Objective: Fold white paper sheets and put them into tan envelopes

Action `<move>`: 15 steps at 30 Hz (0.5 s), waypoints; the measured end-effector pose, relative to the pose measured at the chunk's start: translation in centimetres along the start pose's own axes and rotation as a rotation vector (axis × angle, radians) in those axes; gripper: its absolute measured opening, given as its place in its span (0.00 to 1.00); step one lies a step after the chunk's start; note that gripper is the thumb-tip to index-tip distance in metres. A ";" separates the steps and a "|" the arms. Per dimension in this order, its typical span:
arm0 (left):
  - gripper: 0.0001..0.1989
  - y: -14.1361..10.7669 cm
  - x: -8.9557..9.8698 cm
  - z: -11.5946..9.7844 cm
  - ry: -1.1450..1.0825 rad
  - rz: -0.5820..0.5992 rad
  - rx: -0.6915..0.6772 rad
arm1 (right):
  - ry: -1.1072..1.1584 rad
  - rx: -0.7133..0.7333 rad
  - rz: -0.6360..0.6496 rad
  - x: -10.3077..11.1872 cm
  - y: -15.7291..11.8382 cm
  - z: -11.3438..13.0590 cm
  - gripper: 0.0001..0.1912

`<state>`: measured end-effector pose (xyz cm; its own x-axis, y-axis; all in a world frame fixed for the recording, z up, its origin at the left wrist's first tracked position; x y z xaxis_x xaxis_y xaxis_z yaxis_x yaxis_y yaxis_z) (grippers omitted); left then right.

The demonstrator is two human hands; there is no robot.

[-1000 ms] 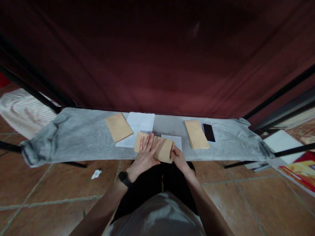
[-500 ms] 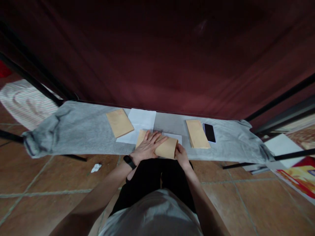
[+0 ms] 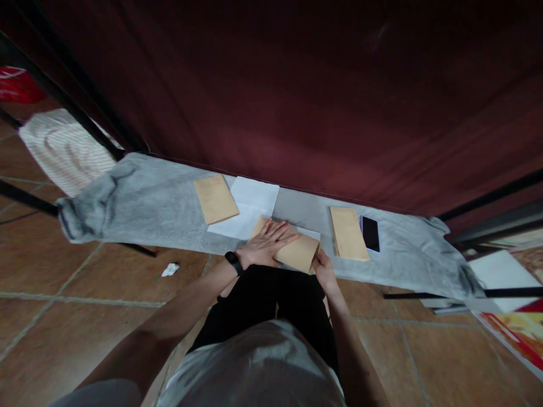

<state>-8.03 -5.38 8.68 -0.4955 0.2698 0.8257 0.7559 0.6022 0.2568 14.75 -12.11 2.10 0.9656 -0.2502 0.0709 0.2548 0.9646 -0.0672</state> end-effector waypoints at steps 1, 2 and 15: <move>0.54 0.2 0.2 -0.1 -0.004 -0.004 -0.003 | 0.016 0.003 0.007 0.0 0.0 0.0 0.24; 0.54 0.3 0.3 -0.2 -0.015 -0.013 -0.001 | 0.029 0.005 0.012 0.0 0.1 0.0 0.24; 0.47 0.4 0.4 -0.2 -0.010 -0.064 0.074 | -0.227 0.176 -0.393 2.7 -1.5 2.3 0.16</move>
<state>-7.82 -5.16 9.18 -0.5461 0.2361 0.8038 0.6893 0.6719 0.2709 16.83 -14.09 4.65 0.7577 -0.5925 0.2736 0.5662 0.8053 0.1760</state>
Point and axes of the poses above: each hand's wrist, its own y-axis towards the middle knuckle, its own x-axis out of the back of the hand, z = x × y, the point moved 3 cm from there along y, towards the middle knuckle, and after that the axes turned 6 degrees about -z, right-handed, at the moved point
